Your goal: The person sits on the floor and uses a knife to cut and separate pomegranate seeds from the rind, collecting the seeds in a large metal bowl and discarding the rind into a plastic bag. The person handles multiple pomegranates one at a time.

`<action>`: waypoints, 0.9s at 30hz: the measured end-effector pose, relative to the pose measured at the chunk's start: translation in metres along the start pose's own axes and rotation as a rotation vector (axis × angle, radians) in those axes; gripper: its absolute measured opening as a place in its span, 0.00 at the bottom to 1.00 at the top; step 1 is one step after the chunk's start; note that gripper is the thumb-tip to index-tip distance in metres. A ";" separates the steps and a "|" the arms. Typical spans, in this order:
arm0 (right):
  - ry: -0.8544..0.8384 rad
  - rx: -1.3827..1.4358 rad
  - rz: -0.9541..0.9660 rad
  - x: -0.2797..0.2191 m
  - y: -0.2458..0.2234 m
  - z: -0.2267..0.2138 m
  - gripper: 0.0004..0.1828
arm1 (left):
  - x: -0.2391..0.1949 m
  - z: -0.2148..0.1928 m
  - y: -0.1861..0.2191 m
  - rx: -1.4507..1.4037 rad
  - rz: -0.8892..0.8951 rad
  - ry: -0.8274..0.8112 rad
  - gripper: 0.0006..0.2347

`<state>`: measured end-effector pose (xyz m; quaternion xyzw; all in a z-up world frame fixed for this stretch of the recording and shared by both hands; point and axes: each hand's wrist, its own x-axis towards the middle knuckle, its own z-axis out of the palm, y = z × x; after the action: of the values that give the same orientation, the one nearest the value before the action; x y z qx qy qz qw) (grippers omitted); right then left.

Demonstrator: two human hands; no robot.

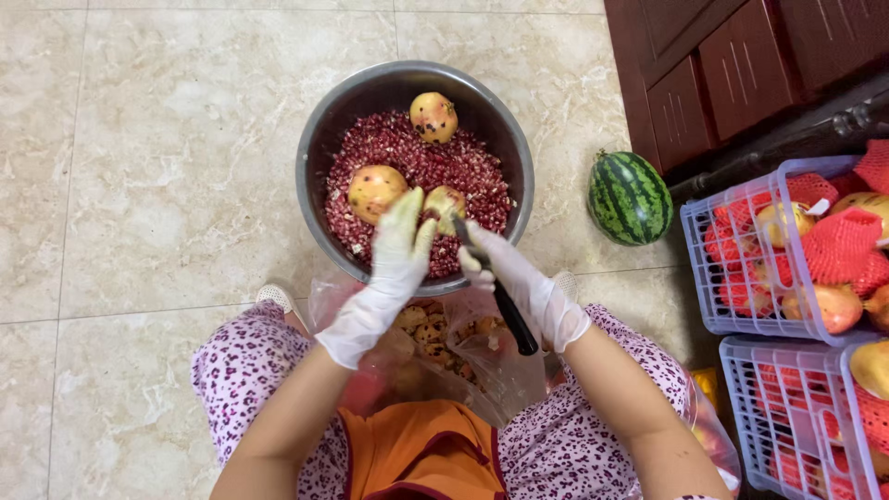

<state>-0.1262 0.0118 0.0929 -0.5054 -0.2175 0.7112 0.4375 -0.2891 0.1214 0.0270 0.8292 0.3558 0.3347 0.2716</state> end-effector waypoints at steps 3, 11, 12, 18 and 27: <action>-0.062 0.052 0.065 0.004 0.011 -0.002 0.34 | -0.010 0.027 -0.007 -0.404 -0.130 0.023 0.18; -0.289 0.222 0.098 0.015 0.022 -0.038 0.37 | 0.005 0.036 -0.032 -1.144 -0.931 -0.165 0.16; -0.286 0.236 0.106 0.015 0.023 -0.039 0.37 | 0.006 0.035 -0.037 -1.163 -1.017 -0.155 0.15; -0.042 0.040 0.086 0.002 0.019 -0.036 0.35 | 0.001 0.031 -0.042 -0.882 -0.428 -0.063 0.16; 0.060 -0.326 -0.008 -0.005 0.030 -0.016 0.19 | 0.007 -0.009 0.020 -0.392 -0.230 -0.326 0.19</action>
<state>-0.1231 -0.0101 0.0662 -0.5898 -0.3191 0.6492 0.3589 -0.2842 0.1167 0.0488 0.7579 0.3275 0.2263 0.5169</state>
